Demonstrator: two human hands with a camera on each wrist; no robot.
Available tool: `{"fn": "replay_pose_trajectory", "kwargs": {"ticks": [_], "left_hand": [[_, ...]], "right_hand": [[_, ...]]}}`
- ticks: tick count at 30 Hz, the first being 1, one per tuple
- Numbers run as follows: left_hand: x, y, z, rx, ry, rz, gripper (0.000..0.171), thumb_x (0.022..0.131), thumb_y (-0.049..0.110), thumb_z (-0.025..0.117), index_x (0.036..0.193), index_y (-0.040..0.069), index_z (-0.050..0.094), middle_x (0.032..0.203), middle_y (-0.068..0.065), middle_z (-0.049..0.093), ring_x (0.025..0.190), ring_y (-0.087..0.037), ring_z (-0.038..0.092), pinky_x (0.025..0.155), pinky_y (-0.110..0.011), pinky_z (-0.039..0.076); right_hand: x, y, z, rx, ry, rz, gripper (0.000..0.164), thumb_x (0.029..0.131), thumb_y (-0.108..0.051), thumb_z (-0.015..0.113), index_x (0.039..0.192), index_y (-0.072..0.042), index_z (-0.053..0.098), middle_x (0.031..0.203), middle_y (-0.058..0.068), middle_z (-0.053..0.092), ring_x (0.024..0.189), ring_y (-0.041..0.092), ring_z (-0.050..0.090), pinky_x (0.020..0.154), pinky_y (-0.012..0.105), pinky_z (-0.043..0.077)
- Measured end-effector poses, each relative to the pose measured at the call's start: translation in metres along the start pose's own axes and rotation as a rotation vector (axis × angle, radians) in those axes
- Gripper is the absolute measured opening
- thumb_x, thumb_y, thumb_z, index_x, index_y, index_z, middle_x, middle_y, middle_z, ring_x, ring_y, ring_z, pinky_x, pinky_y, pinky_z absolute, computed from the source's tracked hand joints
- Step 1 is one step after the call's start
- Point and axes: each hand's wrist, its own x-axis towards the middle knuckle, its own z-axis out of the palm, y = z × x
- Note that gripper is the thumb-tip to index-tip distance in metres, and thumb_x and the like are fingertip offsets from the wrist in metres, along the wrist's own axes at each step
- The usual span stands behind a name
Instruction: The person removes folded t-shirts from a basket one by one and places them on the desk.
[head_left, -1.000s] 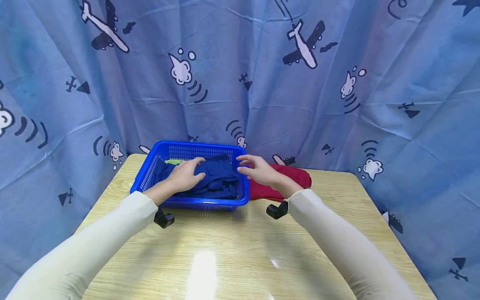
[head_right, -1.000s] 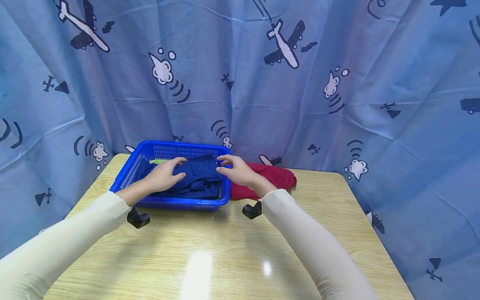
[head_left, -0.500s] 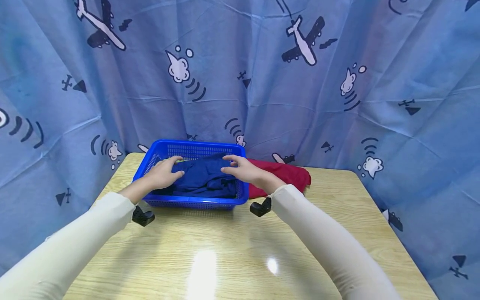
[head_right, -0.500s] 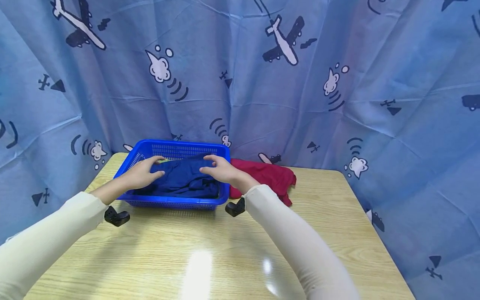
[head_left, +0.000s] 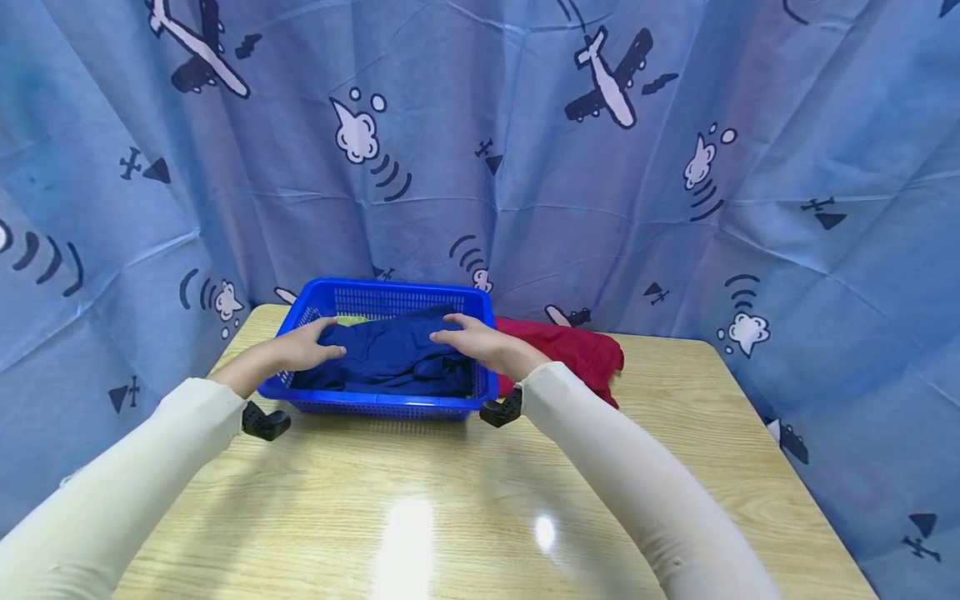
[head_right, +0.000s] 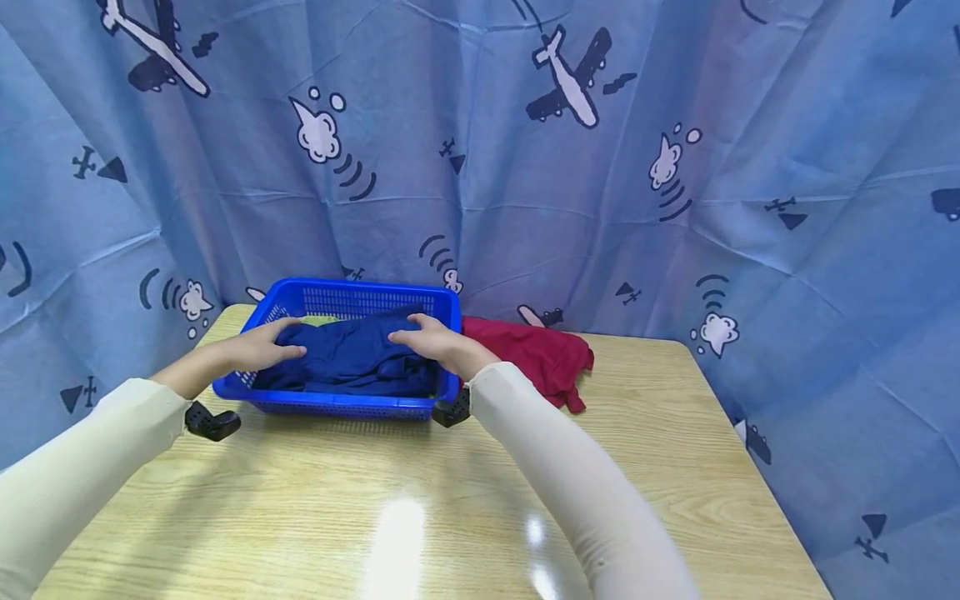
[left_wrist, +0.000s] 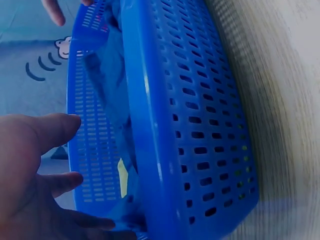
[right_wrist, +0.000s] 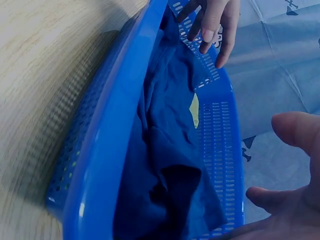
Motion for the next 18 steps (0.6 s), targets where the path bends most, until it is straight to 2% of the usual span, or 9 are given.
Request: {"fn": "replay_pose_trajectory", "kwargs": {"ticks": [4, 10, 15, 18], "left_hand": [[0.0019, -0.0025, -0.0014, -0.044, -0.029, -0.027, 0.075, 0.105, 0.03, 0.049, 0.159, -0.005, 0.011, 0.163, -0.037, 0.01, 0.151, -0.055, 0.012, 0.121, -0.067, 0.018], [0.0053, -0.0049, 0.0013, 0.008, -0.044, -0.023, 0.077, 0.103, 0.022, 0.057, 0.159, -0.005, 0.012, 0.161, -0.038, 0.015, 0.149, -0.057, 0.018, 0.12, -0.067, 0.022], [0.006, -0.0079, 0.0013, 0.001, -0.055, -0.034, 0.08, 0.101, 0.018, 0.061, 0.159, -0.003, 0.011, 0.161, -0.039, 0.015, 0.148, -0.058, 0.019, 0.119, -0.069, 0.024], [0.0057, -0.0088, 0.0013, -0.088, -0.075, -0.052, 0.085, 0.1, 0.015, 0.062, 0.161, 0.001, 0.005, 0.163, -0.037, 0.007, 0.146, -0.057, 0.024, 0.113, -0.065, 0.037]], "right_hand": [[0.0026, -0.0001, 0.0046, 0.03, 0.004, 0.028, 0.072, 0.101, -0.037, 0.058, 0.161, -0.015, 0.023, 0.17, 0.011, 0.017, 0.157, 0.035, 0.019, 0.127, 0.058, 0.016], [0.0053, 0.0032, 0.0082, 0.054, 0.011, 0.081, 0.078, 0.099, -0.038, 0.061, 0.162, -0.017, 0.02, 0.17, 0.013, 0.019, 0.157, 0.037, 0.019, 0.124, 0.065, 0.015], [0.0073, 0.0059, 0.0077, 0.089, 0.011, 0.102, 0.082, 0.098, -0.035, 0.065, 0.162, -0.019, 0.017, 0.169, 0.015, 0.019, 0.156, 0.041, 0.019, 0.12, 0.07, 0.02], [0.0093, 0.0092, 0.0057, 0.163, 0.019, 0.116, 0.083, 0.098, -0.029, 0.066, 0.163, -0.019, 0.015, 0.169, 0.015, 0.019, 0.154, 0.044, 0.021, 0.118, 0.07, 0.024]]}}
